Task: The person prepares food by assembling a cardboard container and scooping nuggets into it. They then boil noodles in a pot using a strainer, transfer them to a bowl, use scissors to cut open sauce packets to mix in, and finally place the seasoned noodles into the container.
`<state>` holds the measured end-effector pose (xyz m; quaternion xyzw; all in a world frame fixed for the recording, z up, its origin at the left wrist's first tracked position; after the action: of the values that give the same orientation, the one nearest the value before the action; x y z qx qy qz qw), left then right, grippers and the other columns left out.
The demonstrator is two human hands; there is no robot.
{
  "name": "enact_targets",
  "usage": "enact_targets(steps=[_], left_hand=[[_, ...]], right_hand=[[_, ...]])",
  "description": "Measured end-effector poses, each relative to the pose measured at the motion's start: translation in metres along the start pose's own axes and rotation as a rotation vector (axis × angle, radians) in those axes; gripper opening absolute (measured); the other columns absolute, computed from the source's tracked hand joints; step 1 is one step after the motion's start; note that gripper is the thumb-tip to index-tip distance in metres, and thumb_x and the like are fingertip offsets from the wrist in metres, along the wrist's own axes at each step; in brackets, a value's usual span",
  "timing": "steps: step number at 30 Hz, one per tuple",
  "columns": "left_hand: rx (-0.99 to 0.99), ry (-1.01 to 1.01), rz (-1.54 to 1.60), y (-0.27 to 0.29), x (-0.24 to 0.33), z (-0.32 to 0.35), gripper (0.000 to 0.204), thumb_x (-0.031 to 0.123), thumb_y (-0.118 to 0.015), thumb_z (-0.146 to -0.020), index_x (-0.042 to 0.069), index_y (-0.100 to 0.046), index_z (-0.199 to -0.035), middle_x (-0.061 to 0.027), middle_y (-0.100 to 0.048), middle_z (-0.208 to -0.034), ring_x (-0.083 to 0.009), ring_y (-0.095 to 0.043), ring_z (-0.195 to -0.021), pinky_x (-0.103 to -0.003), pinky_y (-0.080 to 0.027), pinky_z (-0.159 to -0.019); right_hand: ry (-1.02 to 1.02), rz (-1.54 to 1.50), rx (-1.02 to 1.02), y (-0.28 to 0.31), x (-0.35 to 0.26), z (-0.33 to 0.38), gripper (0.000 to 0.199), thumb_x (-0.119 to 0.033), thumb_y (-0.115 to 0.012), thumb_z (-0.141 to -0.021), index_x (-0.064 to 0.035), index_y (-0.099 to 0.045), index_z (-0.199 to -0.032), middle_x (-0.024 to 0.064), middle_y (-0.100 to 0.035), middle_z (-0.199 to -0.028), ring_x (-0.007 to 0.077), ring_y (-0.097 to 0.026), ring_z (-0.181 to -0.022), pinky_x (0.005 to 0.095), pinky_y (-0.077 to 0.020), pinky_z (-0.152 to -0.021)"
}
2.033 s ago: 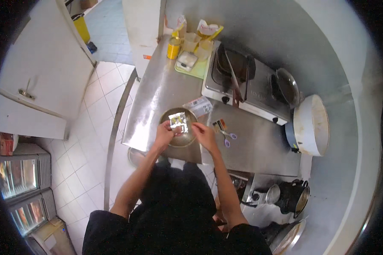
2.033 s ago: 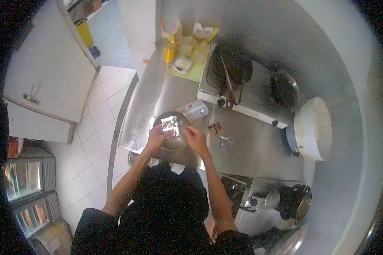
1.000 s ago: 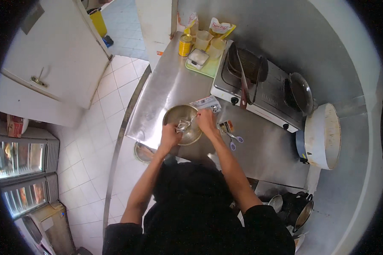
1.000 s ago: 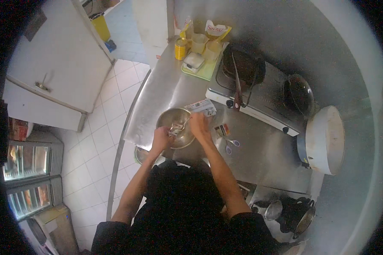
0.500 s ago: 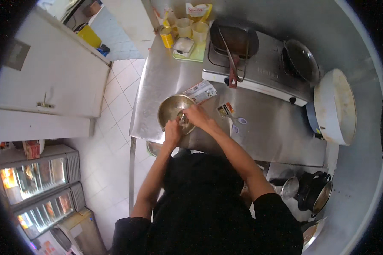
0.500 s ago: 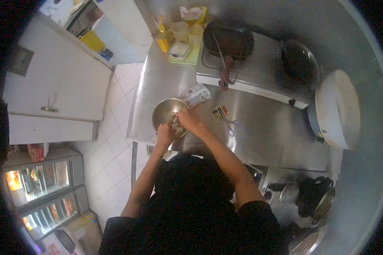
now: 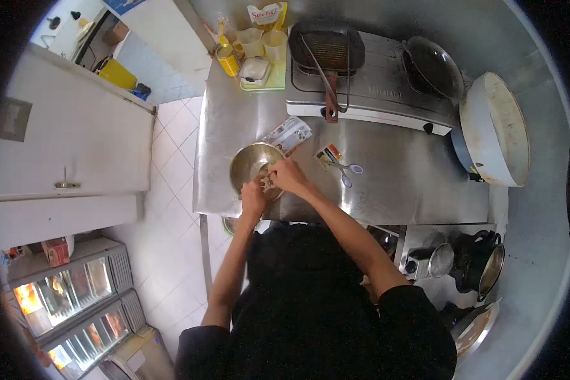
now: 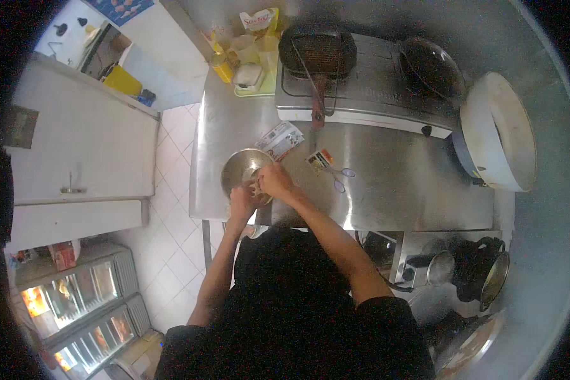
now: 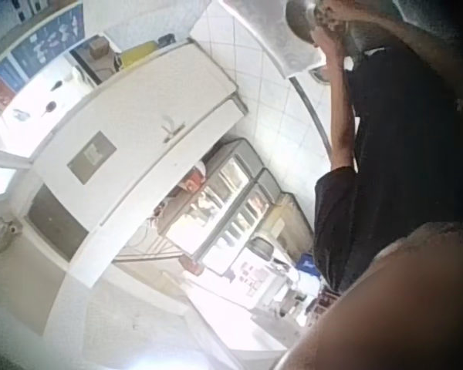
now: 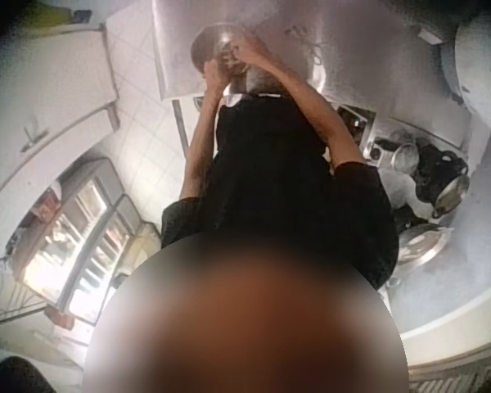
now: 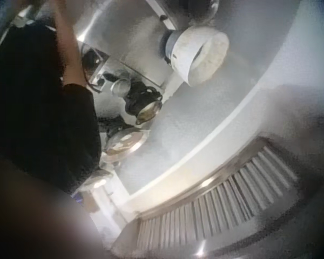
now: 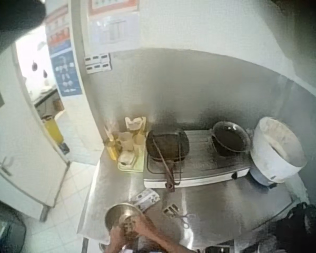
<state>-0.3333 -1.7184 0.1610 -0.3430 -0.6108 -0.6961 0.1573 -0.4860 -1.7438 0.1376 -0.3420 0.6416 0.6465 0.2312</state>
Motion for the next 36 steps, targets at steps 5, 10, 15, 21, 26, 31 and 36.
enact_targets(steps=[5, 10, 15, 21, 26, 31, 36], left_hand=[[0.048, -0.014, -0.094, -0.004, -0.019, 0.001, 0.04, 0.016, -0.078, -0.071, 0.003, -0.068, -0.107, -0.02, -0.071, -0.086, -0.0376, -0.07, -0.078, -0.045, -0.056, -0.073], [0.002, 0.022, -0.143, 0.004, 0.002, -0.003, 0.034, 0.018, -0.077, -0.074, 0.001, -0.069, -0.102, -0.0198, -0.071, -0.084, -0.038, -0.069, -0.077, -0.046, -0.056, -0.073], [-0.076, 0.005, -0.163, 0.0, -0.02, -0.01, 0.022, 0.016, -0.072, -0.077, 0.001, -0.071, -0.093, -0.0244, -0.067, -0.078, -0.0413, -0.068, -0.074, -0.049, -0.054, -0.069], [0.017, -0.004, -0.191, 0.004, -0.013, -0.011, 0.013, 0.008, -0.062, -0.079, 0.003, -0.071, -0.087, -0.0269, -0.065, -0.075, -0.0439, -0.066, -0.073, -0.051, -0.054, -0.069], [0.055, -0.03, -0.231, 0.007, -0.009, -0.016, 0.015, 0.004, -0.062, -0.078, 0.004, -0.071, -0.089, -0.0262, -0.066, -0.075, -0.0436, -0.066, -0.072, -0.051, -0.054, -0.069], [-0.029, -0.071, -0.328, 0.016, -0.019, -0.006, 0.017, 0.002, -0.062, -0.075, 0.006, -0.071, -0.09, -0.0234, -0.066, -0.073, -0.0415, -0.067, -0.071, -0.05, -0.055, -0.066], [-0.12, -0.098, -0.416, 0.022, -0.015, -0.01, 0.015, 0.006, -0.063, -0.076, 0.006, -0.07, -0.088, -0.0209, -0.066, -0.073, -0.0399, -0.067, -0.075, -0.049, -0.055, -0.066]], right_hand=[[-0.009, 0.001, 0.094, 0.002, 0.002, -0.001, 0.013, -0.012, -0.061, -0.071, -0.0039, -0.071, -0.069, 0.0194, -0.065, -0.07, 0.0393, -0.065, -0.067, 0.0478, -0.0525, -0.064], [-0.132, 0.053, 0.085, -0.002, 0.007, 0.0, 0.013, -0.013, -0.063, -0.07, -0.0035, -0.071, -0.069, 0.0197, -0.064, -0.069, 0.0391, -0.065, -0.065, 0.0467, -0.0533, -0.064], [-0.155, 0.056, 0.031, 0.011, -0.004, -0.002, 0.013, -0.013, -0.063, -0.071, -0.003, -0.071, -0.07, 0.0208, -0.064, -0.069, 0.0389, -0.065, -0.065, 0.0471, -0.0533, -0.064], [-0.184, 0.116, 0.04, 0.0, 0.005, 0.01, 0.013, -0.01, -0.061, -0.074, -0.0027, -0.072, -0.074, 0.0215, -0.065, -0.071, 0.0397, -0.066, -0.07, 0.0474, -0.0533, -0.067], [-0.07, 0.109, 0.08, -0.001, 0.007, 0.019, 0.014, -0.008, -0.06, -0.079, -0.0023, -0.071, -0.086, 0.0225, -0.066, -0.073, 0.0417, -0.066, -0.072, 0.0498, -0.0528, -0.066], [-0.12, 0.11, 0.105, 0.037, -0.041, 0.006, 0.019, -0.01, -0.058, -0.085, -0.0027, -0.067, -0.1, 0.0189, -0.067, -0.08, 0.0425, -0.065, -0.075, 0.0498, -0.0531, -0.069], [0.169, 0.22, -0.021, 0.007, -0.021, 0.002, 0.018, -0.013, -0.057, -0.087, -0.0046, -0.069, -0.099, 0.0169, -0.069, -0.094, 0.0364, -0.064, -0.095, 0.0459, -0.0523, -0.083]])
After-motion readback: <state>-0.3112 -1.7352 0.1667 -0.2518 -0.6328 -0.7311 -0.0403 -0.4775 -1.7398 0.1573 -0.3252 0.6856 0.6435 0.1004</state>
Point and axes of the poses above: each hand's wrist, its own z-axis away from the middle knuckle, its own y-axis out of the back of the hand, x = y × z, the point moved 2 cm from there along -z, towards the middle knuckle
